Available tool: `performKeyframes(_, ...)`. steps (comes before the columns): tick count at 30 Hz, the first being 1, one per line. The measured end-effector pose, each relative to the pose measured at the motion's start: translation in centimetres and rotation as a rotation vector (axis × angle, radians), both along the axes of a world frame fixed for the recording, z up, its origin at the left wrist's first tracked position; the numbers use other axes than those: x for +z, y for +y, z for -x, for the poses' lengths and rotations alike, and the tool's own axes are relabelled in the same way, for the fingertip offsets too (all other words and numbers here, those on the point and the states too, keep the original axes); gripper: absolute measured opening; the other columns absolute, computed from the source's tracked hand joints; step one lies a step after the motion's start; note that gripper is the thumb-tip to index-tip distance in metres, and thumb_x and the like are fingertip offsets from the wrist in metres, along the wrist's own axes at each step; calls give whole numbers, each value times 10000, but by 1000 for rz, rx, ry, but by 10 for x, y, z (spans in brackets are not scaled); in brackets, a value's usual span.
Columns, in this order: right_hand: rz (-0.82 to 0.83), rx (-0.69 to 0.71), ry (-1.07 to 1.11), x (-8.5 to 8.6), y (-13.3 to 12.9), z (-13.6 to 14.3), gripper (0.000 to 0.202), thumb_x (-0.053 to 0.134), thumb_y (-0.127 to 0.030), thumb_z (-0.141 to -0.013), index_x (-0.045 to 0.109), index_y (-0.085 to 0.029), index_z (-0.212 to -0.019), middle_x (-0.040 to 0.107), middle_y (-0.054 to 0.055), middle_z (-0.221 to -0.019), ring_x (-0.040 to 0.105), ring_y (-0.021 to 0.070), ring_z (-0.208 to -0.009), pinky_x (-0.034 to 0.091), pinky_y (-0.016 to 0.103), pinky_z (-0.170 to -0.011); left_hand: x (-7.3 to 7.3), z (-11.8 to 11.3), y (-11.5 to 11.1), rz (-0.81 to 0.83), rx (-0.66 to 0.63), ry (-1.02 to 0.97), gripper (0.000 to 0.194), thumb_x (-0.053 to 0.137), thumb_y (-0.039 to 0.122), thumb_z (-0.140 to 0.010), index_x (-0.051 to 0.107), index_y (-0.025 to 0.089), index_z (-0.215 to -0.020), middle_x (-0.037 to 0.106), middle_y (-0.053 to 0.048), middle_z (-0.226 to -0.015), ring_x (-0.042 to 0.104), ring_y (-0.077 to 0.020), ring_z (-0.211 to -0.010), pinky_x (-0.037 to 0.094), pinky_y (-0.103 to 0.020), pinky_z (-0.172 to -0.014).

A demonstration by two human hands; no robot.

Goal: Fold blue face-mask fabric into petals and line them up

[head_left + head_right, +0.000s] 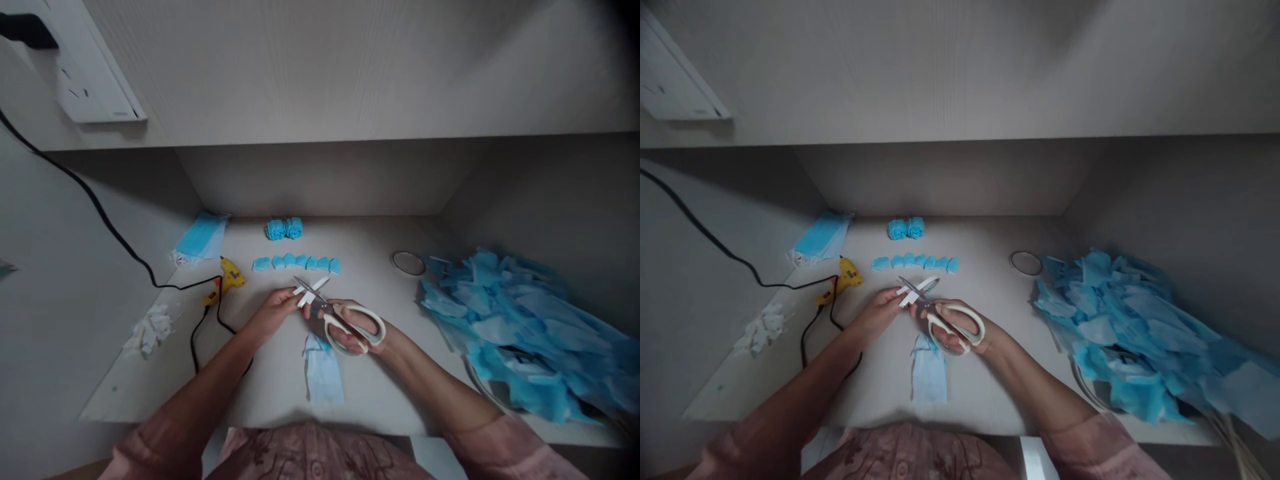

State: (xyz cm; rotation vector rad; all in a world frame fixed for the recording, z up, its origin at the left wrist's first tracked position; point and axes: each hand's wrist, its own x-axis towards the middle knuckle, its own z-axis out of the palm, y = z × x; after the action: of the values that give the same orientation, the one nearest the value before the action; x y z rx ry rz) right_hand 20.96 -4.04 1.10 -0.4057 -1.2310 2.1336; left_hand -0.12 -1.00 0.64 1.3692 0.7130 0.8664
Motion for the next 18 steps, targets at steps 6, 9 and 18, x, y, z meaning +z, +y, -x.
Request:
performKeyframes(6,-36,-18,-64,0,-6,3,460,596,-521,-869,595,-114,-1083,479,-73,-539,328,15,-325,266,132,-288,4,-3,1,80,132,88,359,668,486,-728,674,131,-674,523,9,-521,421,-102,-516,317,-232,-536)
performKeyframes(9,-86,-26,-157,-2,-8,6,424,654,-467,-845,606,-110,-1069,520,-63,-559,377,14,-338,295,131,-309,7,-3,-1,91,131,109,377,694,490,-707,712,122,-786,529,12,-543,407,-91,-495,285,-218,-497)
performKeyframes(18,-107,80,-74,-3,-10,5,526,690,-545,-783,568,-134,-1088,558,-24,-695,432,36,-451,325,166,-407,4,2,-2,151,178,24,389,649,497,-786,685,115,-848,492,25,-552,392,-79,-472,277,-215,-468)
